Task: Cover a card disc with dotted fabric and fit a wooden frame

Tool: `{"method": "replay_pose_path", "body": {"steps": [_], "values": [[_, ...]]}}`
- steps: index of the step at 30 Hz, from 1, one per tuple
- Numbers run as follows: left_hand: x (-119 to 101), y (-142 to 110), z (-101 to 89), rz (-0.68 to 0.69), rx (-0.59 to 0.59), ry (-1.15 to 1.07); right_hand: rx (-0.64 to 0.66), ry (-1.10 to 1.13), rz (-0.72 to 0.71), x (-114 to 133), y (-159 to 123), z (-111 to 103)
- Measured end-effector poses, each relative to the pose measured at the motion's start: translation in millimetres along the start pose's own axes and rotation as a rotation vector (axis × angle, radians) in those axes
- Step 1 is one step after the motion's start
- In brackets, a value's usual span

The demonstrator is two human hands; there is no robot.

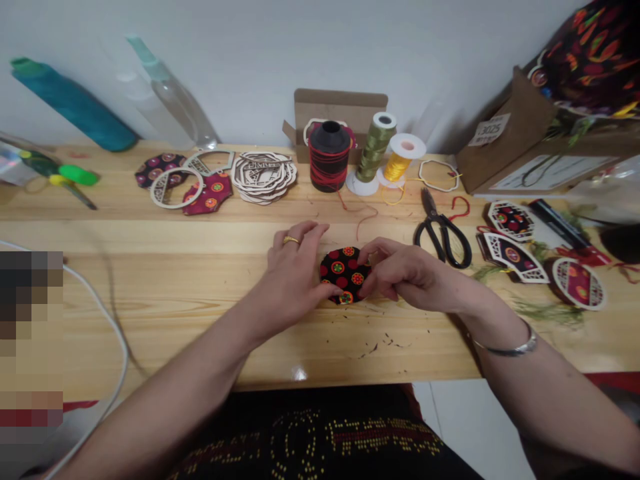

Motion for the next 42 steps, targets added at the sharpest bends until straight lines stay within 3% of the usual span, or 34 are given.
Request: {"method": "replay_pose_path", "body": {"steps": [3, 9, 15, 30, 36, 42], "values": [[0, 0, -2.9, 0.034, -0.055, 0.001, -0.005, 0.003, 0.015, -1, 0, 0], [-3, -1, 4.1, 0.024, -0.008, 0.009, 0.001, 0.005, -0.01, -2, -1, 0], [-3, -1, 1.9, 0.027, -0.027, -0.012, -0.095, -0.014, -0.012, 0, -2, -8], [-14, -4, 8.1, 0.202, 0.046, -0.03, -0.147, -0.038, -0.005, 0, -3, -14], [-17, -7, 12.7, 0.221, 0.066, 0.017, -0.049, -0.052, 0.034, 0, -2, -9], [-22, -6, 14.9, 0.224, 0.02, 0.027, -0.046, -0.049, 0.017, -3, -3, -7]]}}
Point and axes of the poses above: each hand's wrist, its own y-axis towards the middle knuckle, its own z-axis out of the palm, x = y × z, the point moved 4 cm from there along y, towards the middle knuckle, and after that the axes turned 13 degrees about y, right-handed, at the moved point
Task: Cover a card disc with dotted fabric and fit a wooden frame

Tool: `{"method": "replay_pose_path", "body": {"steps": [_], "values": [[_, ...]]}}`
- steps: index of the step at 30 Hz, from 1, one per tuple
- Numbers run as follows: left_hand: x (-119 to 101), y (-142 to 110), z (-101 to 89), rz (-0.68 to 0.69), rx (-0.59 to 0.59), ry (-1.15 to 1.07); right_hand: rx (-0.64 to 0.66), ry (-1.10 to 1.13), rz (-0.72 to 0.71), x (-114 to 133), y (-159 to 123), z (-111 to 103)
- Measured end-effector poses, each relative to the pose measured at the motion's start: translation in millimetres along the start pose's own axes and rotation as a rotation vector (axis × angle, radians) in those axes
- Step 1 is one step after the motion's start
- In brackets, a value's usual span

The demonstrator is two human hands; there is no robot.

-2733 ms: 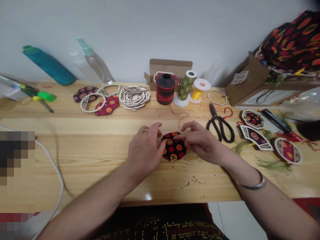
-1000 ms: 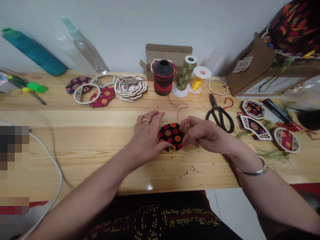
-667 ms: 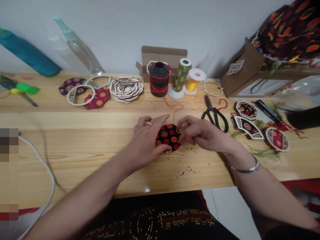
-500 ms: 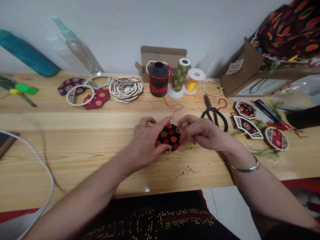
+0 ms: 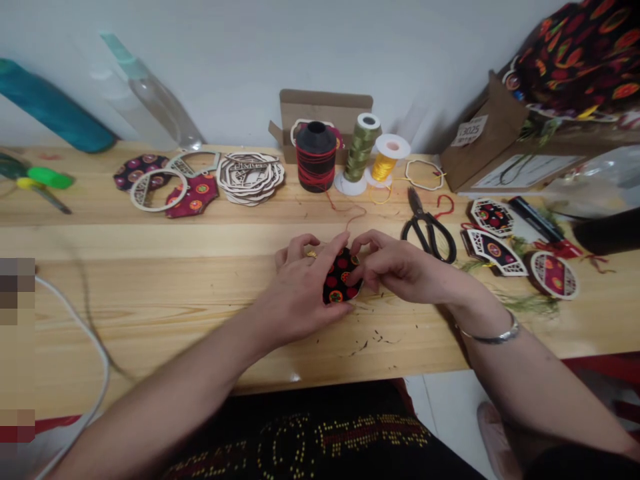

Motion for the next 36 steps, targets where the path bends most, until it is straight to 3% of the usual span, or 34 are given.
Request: {"method": "replay_pose_path", "body": {"steps": [10, 36], "values": [[-4.8, 3.3, 2.5, -0.009, -0.045, 0.035, -0.031, -0.022, 0.008, 0.0, -0.2, -2.2], [-4.4, 3.5, 2.4, -0.034, -0.029, 0.031, -0.013, 0.0, 0.072, 2.0, -1.9, -3.0]]}}
Point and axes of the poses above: each hand's wrist, its own y-axis towards the middle knuckle, its own z-axis out of the palm, x = y × z, the point moved 4 cm from there along y, towards the middle knuckle, and after that the axes turned 13 degrees about y, right-handed, at the moved point
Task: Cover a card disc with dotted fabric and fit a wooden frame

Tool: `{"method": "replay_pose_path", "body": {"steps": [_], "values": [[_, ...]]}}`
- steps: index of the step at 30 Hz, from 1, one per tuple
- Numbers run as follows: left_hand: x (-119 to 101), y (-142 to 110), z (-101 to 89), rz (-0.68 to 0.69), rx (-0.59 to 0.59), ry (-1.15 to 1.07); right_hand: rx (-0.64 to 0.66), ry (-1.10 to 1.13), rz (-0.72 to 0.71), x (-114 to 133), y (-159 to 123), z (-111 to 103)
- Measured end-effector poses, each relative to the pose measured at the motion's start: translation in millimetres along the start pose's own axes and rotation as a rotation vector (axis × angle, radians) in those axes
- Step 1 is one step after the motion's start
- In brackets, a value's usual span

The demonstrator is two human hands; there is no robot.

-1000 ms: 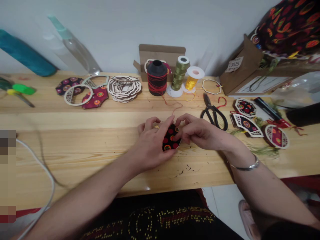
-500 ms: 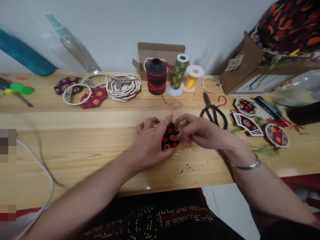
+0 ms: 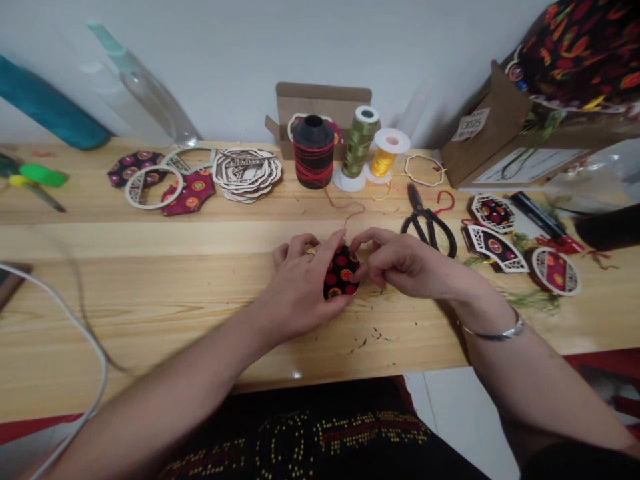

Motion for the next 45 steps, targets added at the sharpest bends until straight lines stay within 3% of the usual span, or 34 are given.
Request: {"method": "replay_pose_path", "body": {"steps": [4, 7, 10, 13, 17, 24, 27, 33, 45], "values": [[0, -1, 0.5, 0.003, 0.002, -0.008, -0.054, 0.024, -0.059, 4, 0, -1], [3, -1, -5.0, -0.021, -0.029, -0.04, -0.347, 0.073, -0.152, 7, -2, -12], [11, -1, -18.8, -0.097, -0.158, -0.101, -0.701, 0.087, -0.144, 1, -7, -25], [22, -1, -29.9, -0.208, -0.25, -0.133, -0.805, 0.144, -0.031, -11, -7, -30], [29, -1, -32.3, -0.269, -0.234, -0.15, -0.807, 0.214, 0.062, -21, -6, -29], [27, -2, -32.4, -0.304, -0.224, -0.138, -0.794, 0.211, 0.059, -23, -5, -27], [28, -3, -33.3, -0.306, -0.233, -0.131, -0.713, 0.21, 0.022, -19, -4, -25], [27, -4, -32.8, -0.283, -0.245, -0.148, -0.425, 0.122, 0.021, -10, 3, -14], [31, -4, -33.5, -0.376, -0.204, -0.179, -0.261, 0.046, -0.074, -8, 3, -7]]}}
Point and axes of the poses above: each hand's wrist, its own y-axis towards the middle knuckle, its own z-axis out of the palm, x = y × z, the point moved 4 cm from there along y, towards the middle knuckle, and after that the axes turned 13 degrees about y, right-handed, at the moved point
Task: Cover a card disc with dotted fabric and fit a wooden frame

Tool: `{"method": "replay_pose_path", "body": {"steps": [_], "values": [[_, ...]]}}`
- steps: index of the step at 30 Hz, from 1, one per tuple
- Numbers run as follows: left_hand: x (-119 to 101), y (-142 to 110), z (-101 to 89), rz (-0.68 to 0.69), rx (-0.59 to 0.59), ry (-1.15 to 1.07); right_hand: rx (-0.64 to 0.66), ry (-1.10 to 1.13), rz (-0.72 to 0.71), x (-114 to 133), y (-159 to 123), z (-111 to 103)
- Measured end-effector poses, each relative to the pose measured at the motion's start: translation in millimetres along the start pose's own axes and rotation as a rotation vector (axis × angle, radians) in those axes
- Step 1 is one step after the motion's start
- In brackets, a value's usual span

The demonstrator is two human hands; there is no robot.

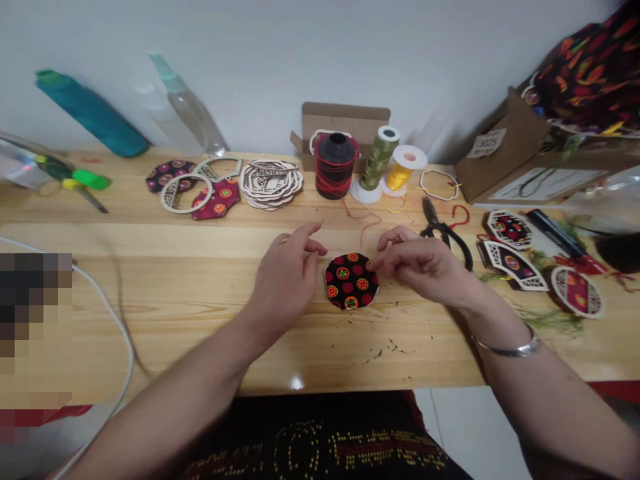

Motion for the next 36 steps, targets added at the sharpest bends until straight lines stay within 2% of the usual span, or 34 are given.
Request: {"method": "replay_pose_path", "body": {"steps": [6, 14, 21, 36], "values": [[1, 0, 4.0, 0.011, 0.021, -0.015, 0.1, 0.011, -0.025, 3, -1, 3], [1, -1, 6.8, 0.082, 0.069, -0.009, 0.202, 0.018, 0.016, 2, -2, 8], [-2, 1, 5.9, 0.203, 0.155, 0.062, 0.219, 0.005, 0.017, 2, -2, 8], [2, -4, 22.9, 0.179, 0.218, 0.173, 0.231, -0.002, 0.043, 1, -2, 7]]}}
Point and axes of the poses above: each hand's wrist, its own y-axis towards the middle knuckle, its own z-axis out of the palm, x = y × z, the point moved 4 cm from there along y, towards the middle knuckle, and after that the axes turned 13 degrees about y, right-handed, at the moved point
